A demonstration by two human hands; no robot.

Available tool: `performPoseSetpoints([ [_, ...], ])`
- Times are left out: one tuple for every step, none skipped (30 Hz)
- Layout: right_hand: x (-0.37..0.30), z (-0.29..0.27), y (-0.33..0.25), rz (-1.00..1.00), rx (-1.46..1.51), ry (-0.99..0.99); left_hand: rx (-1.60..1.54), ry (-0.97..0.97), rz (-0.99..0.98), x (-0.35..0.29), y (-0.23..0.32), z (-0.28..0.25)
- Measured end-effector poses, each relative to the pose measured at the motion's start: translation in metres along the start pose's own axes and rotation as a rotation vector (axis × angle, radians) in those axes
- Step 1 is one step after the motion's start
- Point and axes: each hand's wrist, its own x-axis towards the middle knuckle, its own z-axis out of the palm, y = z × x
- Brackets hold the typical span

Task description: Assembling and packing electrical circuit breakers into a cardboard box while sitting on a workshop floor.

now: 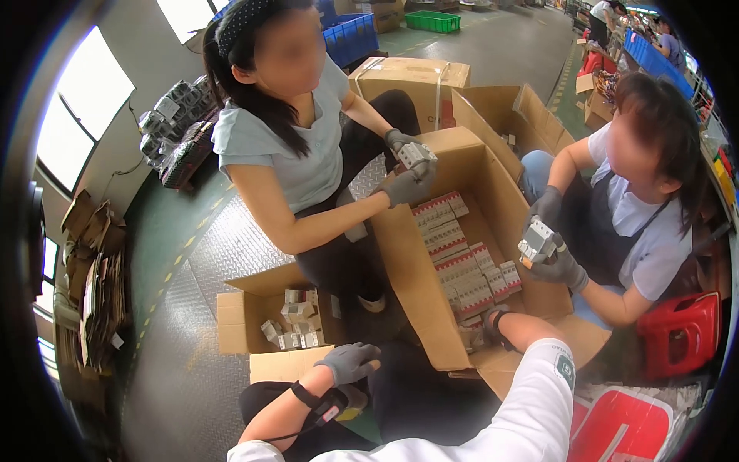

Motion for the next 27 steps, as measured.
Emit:
performPoseSetpoints([
  [-0.007,-0.002,-0.002,-0.035,-0.089,0.066,0.005,-0.001,-0.001,0.000,-0.001,0.000],
  [-0.015,-0.005,-0.004,0.004,-0.025,0.071,0.008,-0.004,-0.003,0.000,-0.001,0.000],
  [-0.023,-0.007,-0.005,0.034,0.033,0.085,0.001,0.005,0.005,0.000,-0.002,-0.001],
  [-0.031,-0.009,-0.007,0.064,0.102,0.095,-0.007,0.013,0.013,-0.001,-0.001,-0.002],
  [-0.039,-0.012,-0.006,0.046,0.077,0.110,-0.006,0.022,0.016,-0.001,-0.001,-0.003],
  [-0.049,-0.016,-0.002,0.029,0.064,0.123,-0.016,0.021,0.022,-0.001,0.000,-0.004],
  [-0.058,-0.023,0.002,0.023,0.061,0.082,-0.018,0.020,0.021,-0.001,0.000,-0.005],
  [-0.067,-0.030,0.005,0.064,0.071,0.205,-0.012,0.020,0.020,-0.002,0.001,-0.006],
  [-0.079,-0.036,0.009,0.118,0.092,0.270,-0.031,0.020,0.032,-0.002,0.002,-0.007],
  [-0.091,-0.043,0.012,0.171,0.112,0.334,-0.042,0.019,0.043,-0.002,0.001,-0.008],
  [-0.106,-0.050,0.016,0.170,0.134,0.423,-0.042,0.010,0.051,-0.002,0.001,-0.009],
  [-0.123,-0.058,0.020,0.176,0.158,0.498,-0.073,0.041,0.082,-0.002,0.000,-0.011],
  [-0.141,-0.068,0.022,0.149,0.170,0.596,-0.094,0.060,0.111,-0.001,-0.001,-0.012],
  [-0.160,-0.077,0.023,0.139,0.178,0.660,-0.109,0.056,0.121,-0.001,-0.002,-0.012],
  [-0.180,-0.085,0.026,0.090,0.291,0.720,-0.159,0.091,0.157,-0.001,-0.003,-0.013],
  [-0.202,-0.094,0.028,0.052,0.398,0.775,-0.259,0.073,0.124,0.001,-0.003,-0.014],
  [-0.224,-0.100,0.027,-0.027,0.485,0.850,-0.336,0.069,0.111,0.002,-0.002,-0.015],
  [-0.244,-0.105,0.024,-0.096,0.574,0.924,-0.416,0.069,0.098,0.004,-0.001,-0.016],
  [-0.261,-0.106,0.016,-0.305,0.776,0.944,-0.512,0.123,0.163,0.006,0.001,-0.018],
  [-0.275,-0.107,0.006,-0.489,0.997,0.926,-0.604,0.165,0.203,0.007,0.003,-0.019],
  [-0.288,-0.107,-0.006,-0.618,1.066,0.908,-0.791,0.179,0.287,0.009,0.007,-0.021],
  [-0.297,-0.107,-0.019,-0.765,1.167,0.847,-0.909,0.160,0.281,0.012,0.011,-0.025],
  [-0.302,-0.106,-0.034,-0.786,1.102,0.897,-1.036,0.138,0.362,0.014,0.013,-0.028],
  [-0.305,-0.105,-0.051,-0.860,1.061,0.912,-1.077,0.123,0.409,0.018,0.017,-0.032],
  [-0.305,-0.105,-0.069,-0.877,0.999,0.942,-1.231,0.087,0.419,0.016,0.020,-0.033],
  [-0.305,-0.104,-0.085,-0.879,0.928,0.985,-1.316,0.069,0.453,0.017,0.024,-0.034],
  [-0.304,-0.102,-0.100,-0.893,0.850,1.030,-1.439,0.009,0.514,0.016,0.028,-0.034],
])
